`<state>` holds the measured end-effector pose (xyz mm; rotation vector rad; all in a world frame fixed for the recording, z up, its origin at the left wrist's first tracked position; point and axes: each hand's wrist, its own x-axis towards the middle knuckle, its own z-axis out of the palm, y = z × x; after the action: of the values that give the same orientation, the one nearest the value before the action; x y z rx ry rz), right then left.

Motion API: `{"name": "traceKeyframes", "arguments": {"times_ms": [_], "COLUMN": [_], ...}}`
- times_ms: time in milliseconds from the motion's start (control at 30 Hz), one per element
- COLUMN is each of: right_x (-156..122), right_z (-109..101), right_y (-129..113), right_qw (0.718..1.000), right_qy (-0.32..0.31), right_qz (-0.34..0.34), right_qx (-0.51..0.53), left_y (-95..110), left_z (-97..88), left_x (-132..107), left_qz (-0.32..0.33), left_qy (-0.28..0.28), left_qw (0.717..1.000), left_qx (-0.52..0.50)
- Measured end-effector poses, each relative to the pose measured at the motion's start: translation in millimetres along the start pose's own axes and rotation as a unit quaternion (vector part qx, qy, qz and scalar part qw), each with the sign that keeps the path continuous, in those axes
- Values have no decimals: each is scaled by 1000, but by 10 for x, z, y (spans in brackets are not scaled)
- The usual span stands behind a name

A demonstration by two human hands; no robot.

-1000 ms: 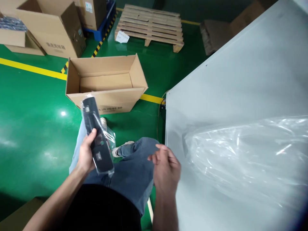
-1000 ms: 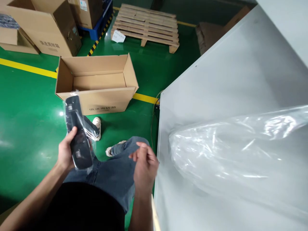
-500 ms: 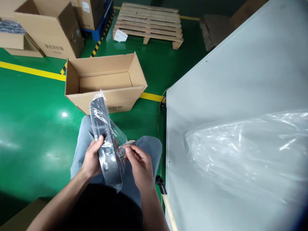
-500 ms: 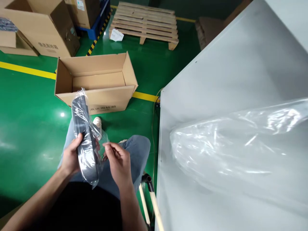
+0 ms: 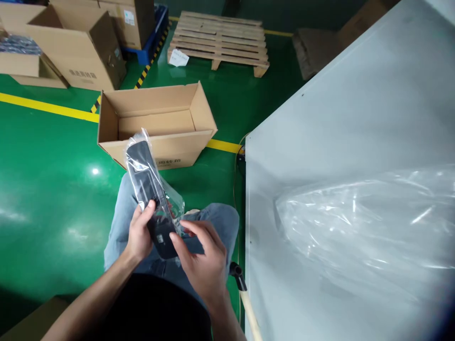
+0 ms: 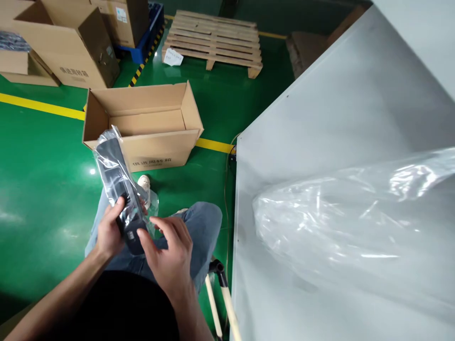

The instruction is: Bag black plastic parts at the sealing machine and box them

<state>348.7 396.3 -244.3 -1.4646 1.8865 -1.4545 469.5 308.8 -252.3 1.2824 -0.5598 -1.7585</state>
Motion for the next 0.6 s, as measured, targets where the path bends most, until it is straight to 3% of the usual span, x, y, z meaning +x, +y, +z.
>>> {"name": "traceKeyframes", "arguments": {"times_ms": [100, 233, 400, 500, 600], "right_x": [12, -17, -81, -120, -161], "right_z": [74, 112, 68, 91, 154], "right_y": [-17, 39, 124, 159, 207], "right_qw": [999, 992, 953, 928, 910], "right_qy": [-12, 44, 131, 180, 192], "right_qz": [29, 108, 247, 280, 291], "right_qx": [13, 51, 120, 169, 227], "left_y": [-64, -70, -3, 44, 73], "left_z": [4, 3, -25, -31, -26], "left_x": [-35, -36, 29, 55, 65], "left_qz": [33, 24, 4, -10, -35], "left_qy": [6, 6, 16, 52, 53], "left_qw": [999, 1000, 998, 992, 990], "left_qx": [28, 15, -57, -112, -126]}}
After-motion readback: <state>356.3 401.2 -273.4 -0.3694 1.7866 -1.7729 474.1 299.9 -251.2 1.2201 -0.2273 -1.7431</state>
